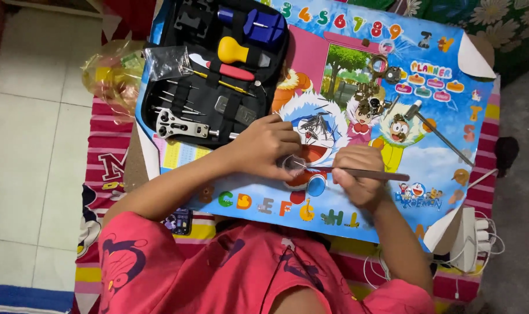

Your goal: Using precision tools to assemble or repair small watch components on a workspace.

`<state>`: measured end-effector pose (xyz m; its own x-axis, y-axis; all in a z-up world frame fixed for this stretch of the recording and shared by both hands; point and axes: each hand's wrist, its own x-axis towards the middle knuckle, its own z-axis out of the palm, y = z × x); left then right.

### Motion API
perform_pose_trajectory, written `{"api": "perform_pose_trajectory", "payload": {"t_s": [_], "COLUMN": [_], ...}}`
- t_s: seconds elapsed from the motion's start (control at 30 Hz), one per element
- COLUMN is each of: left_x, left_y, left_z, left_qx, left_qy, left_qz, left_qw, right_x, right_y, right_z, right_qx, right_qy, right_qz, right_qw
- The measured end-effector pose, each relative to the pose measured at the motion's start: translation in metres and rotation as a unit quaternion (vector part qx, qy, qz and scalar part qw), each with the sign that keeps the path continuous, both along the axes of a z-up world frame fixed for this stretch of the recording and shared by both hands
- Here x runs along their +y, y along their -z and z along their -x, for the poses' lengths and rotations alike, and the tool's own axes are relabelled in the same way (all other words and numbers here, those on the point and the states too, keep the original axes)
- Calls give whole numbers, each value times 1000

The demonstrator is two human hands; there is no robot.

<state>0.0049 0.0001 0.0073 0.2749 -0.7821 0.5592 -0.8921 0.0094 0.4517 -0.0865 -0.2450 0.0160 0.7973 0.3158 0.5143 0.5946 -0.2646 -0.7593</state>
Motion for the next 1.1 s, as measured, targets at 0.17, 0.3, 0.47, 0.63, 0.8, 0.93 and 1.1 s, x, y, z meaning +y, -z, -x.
{"api": "perform_pose_trajectory", "payload": {"t_s": [0.17, 0.3, 0.47, 0.63, 0.8, 0.93, 1.1], "left_x": [1, 0, -1, -5, -3, -4, -2], "left_y": [5, 13, 7, 11, 6, 8, 6], "left_z": [-2, -3, 1, -1, -3, -3, -3], "left_qx": [5, 9, 12, 20, 18, 10, -11], "left_qy": [2, 0, -16, -39, -49, -48, -59], "left_qz": [-1, -5, 14, 29, 40, 44, 60], "left_qw": [1000, 1000, 1000, 999, 998, 998, 996], "right_x": [12, -21, -10, 10, 3, 3, 5], "right_y": [-12, 30, 11, -23, -19, -19, -14], "right_z": [-5, -6, -20, -22, -19, -17, -18], "right_qx": [1, 16, -22, -69, -32, -18, -31], "right_qy": [2, 6, 98, 111, 123, 119, 127], "right_qz": [-3, -60, 74, 171, 185, 191, 229], "right_qw": [1000, 998, 992, 977, 975, 974, 965]}}
